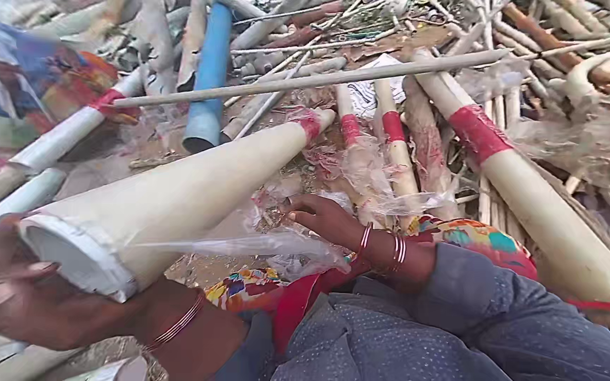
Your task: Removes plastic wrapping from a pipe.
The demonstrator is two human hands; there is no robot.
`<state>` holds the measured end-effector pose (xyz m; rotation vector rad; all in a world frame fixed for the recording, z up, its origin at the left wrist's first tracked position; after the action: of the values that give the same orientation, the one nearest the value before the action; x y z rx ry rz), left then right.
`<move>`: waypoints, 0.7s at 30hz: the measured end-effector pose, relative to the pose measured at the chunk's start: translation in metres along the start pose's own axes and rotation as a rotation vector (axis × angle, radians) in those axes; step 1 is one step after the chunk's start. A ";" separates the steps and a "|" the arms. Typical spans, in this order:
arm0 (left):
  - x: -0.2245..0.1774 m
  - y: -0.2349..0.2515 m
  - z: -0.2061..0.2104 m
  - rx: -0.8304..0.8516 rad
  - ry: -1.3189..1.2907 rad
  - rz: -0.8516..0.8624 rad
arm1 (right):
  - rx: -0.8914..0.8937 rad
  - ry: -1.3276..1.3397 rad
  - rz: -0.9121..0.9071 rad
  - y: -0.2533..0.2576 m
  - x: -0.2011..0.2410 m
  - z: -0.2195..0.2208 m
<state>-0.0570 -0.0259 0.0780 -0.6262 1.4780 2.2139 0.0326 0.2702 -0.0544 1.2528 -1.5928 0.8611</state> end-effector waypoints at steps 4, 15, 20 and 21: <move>-0.025 0.002 0.022 0.081 -0.213 0.117 | -0.012 0.372 0.189 0.010 -0.013 0.010; -0.037 0.001 0.039 0.218 -0.326 0.114 | 0.370 1.013 0.241 0.028 0.042 0.070; -0.040 0.006 0.040 0.292 -0.298 0.148 | 0.338 1.207 0.325 0.031 0.041 0.082; -0.039 0.007 0.039 0.295 -0.299 0.147 | 0.337 1.213 0.327 0.030 0.040 0.080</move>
<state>-0.0347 0.0048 0.1185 -0.0896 1.6843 2.0245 -0.0183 0.1913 -0.0446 0.4180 -0.6520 1.7072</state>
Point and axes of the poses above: each hand's wrist, its own y-axis towards the middle knuckle, its own z-axis out of the palm, x = y × z, the point moved 10 cm from there along y, towards the middle knuckle, and after that the axes turned 6 degrees about -x, right-handed, at the moved point
